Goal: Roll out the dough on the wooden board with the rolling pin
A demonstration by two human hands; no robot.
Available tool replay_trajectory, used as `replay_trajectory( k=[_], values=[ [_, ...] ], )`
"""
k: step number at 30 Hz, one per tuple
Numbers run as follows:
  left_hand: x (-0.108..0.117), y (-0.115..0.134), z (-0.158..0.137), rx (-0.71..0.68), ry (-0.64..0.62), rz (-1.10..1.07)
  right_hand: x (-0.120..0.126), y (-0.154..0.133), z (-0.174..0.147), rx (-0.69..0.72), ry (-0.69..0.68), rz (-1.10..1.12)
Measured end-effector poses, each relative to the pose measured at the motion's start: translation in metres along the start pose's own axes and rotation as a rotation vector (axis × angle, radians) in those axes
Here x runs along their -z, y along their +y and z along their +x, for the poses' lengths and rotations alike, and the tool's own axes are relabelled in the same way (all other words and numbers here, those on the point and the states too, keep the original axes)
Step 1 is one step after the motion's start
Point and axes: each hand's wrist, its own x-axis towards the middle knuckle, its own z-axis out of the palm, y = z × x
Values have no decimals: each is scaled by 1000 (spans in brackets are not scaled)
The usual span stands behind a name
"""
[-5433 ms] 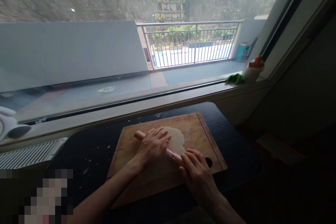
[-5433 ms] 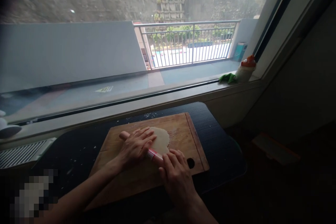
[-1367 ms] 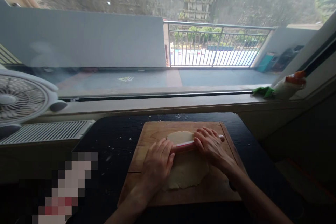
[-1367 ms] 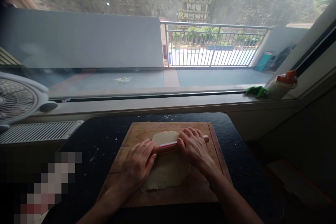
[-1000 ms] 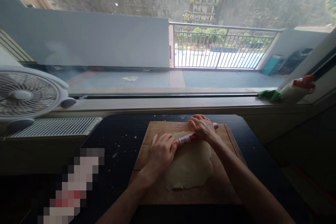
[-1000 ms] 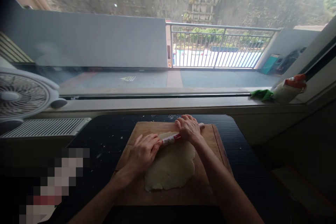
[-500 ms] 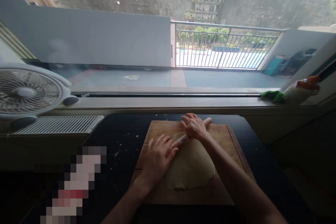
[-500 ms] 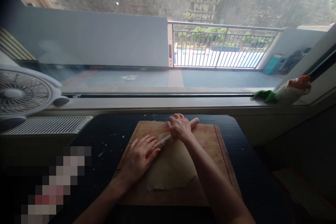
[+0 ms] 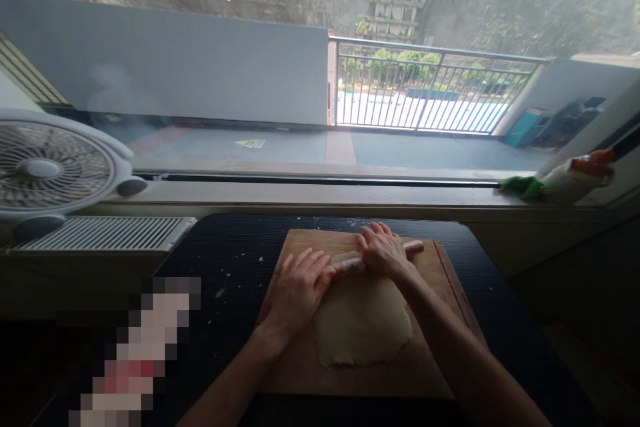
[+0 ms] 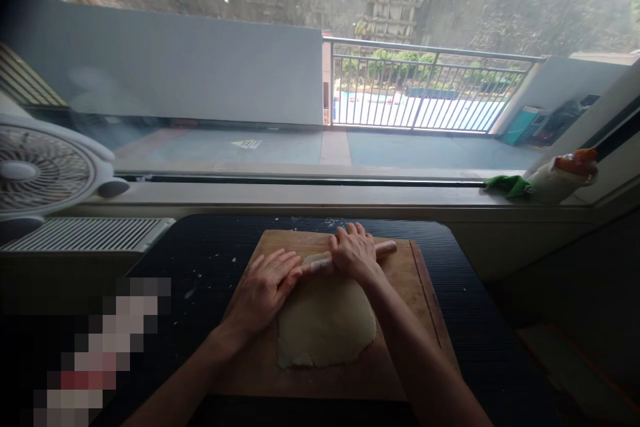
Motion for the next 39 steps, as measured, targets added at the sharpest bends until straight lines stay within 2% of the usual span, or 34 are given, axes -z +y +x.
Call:
replay_trajectory(
  k=[2,4,6,11,13,15,19,22,25,29,31,33,36,39],
  values=[
    [1,-2,6,39,19,-5,0,-6,28,-16,-43,26],
    [2,1,4,46,48,-17,0,-8,38,-16,-64,34],
    [-1,5,-6,16,53,-38,-1,-7,26,16,-39,29],
    [-11,11,-33,-81,65,-76,-2,4,-37,118,82,-24],
    [-12,9,-33,-81,82,-81,-2,4,-41,105,98,-30],
    [-9,5,-27,-52,82,-83,-3,-1,-24,76,85,-7],
    [3,1,-12,14,62,-99,-6,-17,34,23,11,61],
    [8,3,-12,8,60,-119,-7,-25,50,63,-7,67],
    [11,8,-22,-6,55,-115,-7,-20,24,126,36,53],
    [14,10,-35,-14,-36,-123,-5,-5,-26,162,104,11],
    [14,6,-37,-19,-37,-127,-5,-4,-31,140,115,-1],
    [12,-1,-36,-15,3,-118,-7,-10,-16,93,105,3],
    [10,-13,-35,30,40,-90,-11,-27,28,25,27,25],
    [12,-19,-37,76,24,-80,-13,-47,63,36,-3,27]
  ],
)
